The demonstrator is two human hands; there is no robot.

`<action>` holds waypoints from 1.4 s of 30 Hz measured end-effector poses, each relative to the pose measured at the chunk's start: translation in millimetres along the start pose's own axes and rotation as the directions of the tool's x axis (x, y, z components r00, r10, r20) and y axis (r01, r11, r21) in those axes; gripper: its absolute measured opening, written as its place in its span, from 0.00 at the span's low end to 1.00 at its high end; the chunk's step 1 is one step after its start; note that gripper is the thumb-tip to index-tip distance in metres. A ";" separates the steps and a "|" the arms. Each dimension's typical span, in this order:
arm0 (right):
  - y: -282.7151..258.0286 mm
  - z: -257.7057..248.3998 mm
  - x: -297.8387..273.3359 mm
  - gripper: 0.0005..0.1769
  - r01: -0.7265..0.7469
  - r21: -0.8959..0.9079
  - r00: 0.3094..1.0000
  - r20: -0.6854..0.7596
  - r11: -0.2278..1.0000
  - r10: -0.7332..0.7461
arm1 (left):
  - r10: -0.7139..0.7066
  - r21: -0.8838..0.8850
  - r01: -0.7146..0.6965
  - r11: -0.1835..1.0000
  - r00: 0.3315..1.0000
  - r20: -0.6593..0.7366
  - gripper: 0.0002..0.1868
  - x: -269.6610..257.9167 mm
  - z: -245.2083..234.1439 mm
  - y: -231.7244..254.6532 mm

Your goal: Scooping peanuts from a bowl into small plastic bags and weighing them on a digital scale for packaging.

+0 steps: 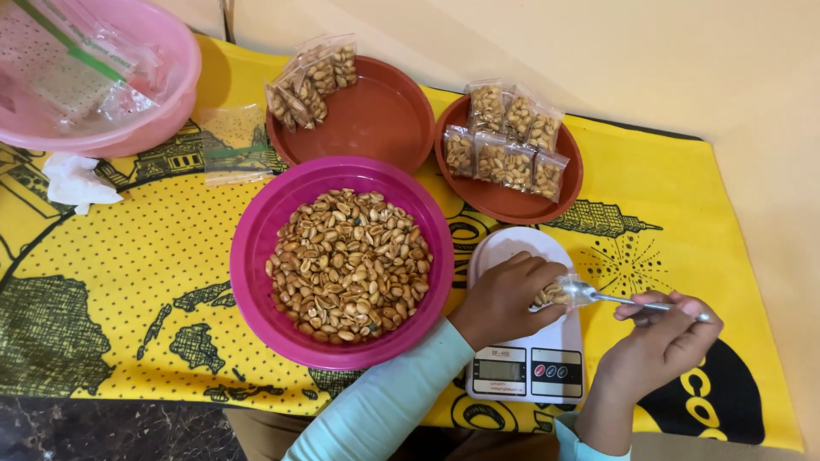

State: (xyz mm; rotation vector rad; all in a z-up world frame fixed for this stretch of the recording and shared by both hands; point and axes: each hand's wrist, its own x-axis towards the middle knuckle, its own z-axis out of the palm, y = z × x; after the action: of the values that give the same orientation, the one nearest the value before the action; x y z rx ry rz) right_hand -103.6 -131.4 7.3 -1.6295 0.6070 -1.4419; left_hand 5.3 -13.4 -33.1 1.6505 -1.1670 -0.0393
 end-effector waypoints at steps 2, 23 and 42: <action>2.1 -2.2 0.5 0.15 -0.069 0.023 0.992 0.109 0.997 0.067 | 0.026 0.028 -0.027 0.999 0.999 0.028 0.23 -0.8 2.5 -1.5; 29.5 -17.1 14.8 0.07 -0.148 0.051 0.979 -0.136 0.988 0.153 | -0.044 0.023 0.042 0.999 0.996 0.080 0.25 -0.6 2.9 -6.1; -72.5 65.4 -105.1 0.11 -0.084 0.168 0.798 0.601 0.982 -0.035 | 0.071 0.230 -0.066 0.971 0.997 -0.014 0.20 4.2 21.9 -44.2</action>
State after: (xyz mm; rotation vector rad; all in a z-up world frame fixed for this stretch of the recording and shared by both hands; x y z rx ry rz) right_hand -76.3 9.3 12.7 -1.7891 0.1143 -0.8399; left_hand 24.7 -34.0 -73.7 1.8052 -1.2471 0.1631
